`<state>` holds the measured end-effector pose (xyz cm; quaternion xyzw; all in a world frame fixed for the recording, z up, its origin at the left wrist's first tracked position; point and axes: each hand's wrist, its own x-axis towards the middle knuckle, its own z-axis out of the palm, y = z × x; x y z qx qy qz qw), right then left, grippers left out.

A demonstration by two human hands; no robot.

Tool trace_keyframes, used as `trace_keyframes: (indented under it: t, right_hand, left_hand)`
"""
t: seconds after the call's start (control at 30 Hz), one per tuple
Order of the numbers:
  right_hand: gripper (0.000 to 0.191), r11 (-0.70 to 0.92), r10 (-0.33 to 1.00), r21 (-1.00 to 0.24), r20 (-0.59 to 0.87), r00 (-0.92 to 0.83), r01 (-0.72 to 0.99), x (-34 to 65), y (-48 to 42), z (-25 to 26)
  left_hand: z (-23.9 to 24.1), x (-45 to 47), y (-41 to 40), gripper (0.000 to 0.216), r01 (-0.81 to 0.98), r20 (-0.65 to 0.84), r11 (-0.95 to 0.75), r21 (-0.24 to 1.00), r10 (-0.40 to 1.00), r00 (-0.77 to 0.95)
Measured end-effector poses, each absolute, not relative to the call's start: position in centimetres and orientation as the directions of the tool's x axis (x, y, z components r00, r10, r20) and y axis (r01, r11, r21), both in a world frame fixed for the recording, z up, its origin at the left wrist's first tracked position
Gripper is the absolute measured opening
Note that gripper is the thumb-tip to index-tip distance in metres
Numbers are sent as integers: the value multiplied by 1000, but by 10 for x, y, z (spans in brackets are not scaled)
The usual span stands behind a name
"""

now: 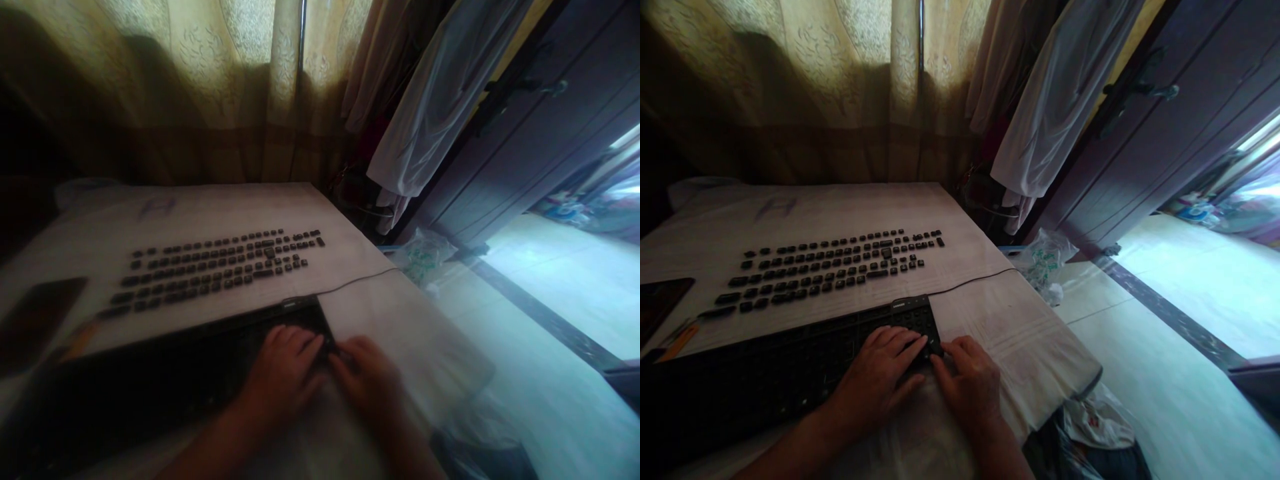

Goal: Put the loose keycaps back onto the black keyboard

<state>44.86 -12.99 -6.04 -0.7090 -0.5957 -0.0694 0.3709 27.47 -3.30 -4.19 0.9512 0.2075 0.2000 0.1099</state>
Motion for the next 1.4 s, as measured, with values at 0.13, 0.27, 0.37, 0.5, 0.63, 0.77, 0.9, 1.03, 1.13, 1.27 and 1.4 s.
trace_keyframes:
  t: [0.13, 0.27, 0.37, 0.5, 0.63, 0.77, 0.9, 1.03, 1.13, 1.27, 1.4]
  right_hand:
    - [19, -21, 810, -423, 524, 264, 906, 449, -132, -62]
    - [21, -13, 816, -385, 529, 232, 923, 448, -134, -65]
    - [23, -9, 819, -361, 533, 215, 932, 446, -135, -67]
    - [27, -10, 832, -363, 514, 210, 932, 445, -136, -66]
    - [28, -16, 844, -378, 491, 215, 926, 446, -137, -65]
    - [28, -17, 843, -363, 496, 208, 932, 446, -138, -65]
    - [28, -15, 841, -360, 500, 207, 933, 447, -137, -66]
    - [30, -16, 854, -423, 466, 233, 906, 447, -137, -66]
    - [33, -2, 859, -439, 460, 227, 898, 448, -137, -66]
    - [32, 9, 859, -426, 467, 211, 905, 449, -137, -65]
    - [32, 27, 868, -391, 465, 173, 920, 451, -139, -63]
  left_hand:
    - [-41, 277, -33, 40, 345, 334, -888, 305, 439, 834]
    - [-41, 280, -34, 40, 340, 325, -887, 313, 436, 839]
    - [-40, 281, -34, 41, 347, 324, -884, 313, 443, 836]
    - [-41, 282, -34, 40, 344, 328, -886, 311, 439, 837]
    - [-42, 282, -34, 37, 343, 331, -889, 302, 436, 837]
    - [-43, 284, -35, 38, 347, 323, -888, 303, 438, 839]
    - [-44, 286, -35, 40, 352, 329, -892, 282, 435, 838]
    - [-44, 286, -35, 43, 347, 332, -896, 276, 428, 841]
    - [-44, 286, -35, 43, 348, 326, -895, 278, 429, 842]
    - [-42, 286, -35, 41, 358, 316, -892, 275, 435, 843]
    - [-41, 286, -35, 40, 347, 316, -900, 263, 420, 851]
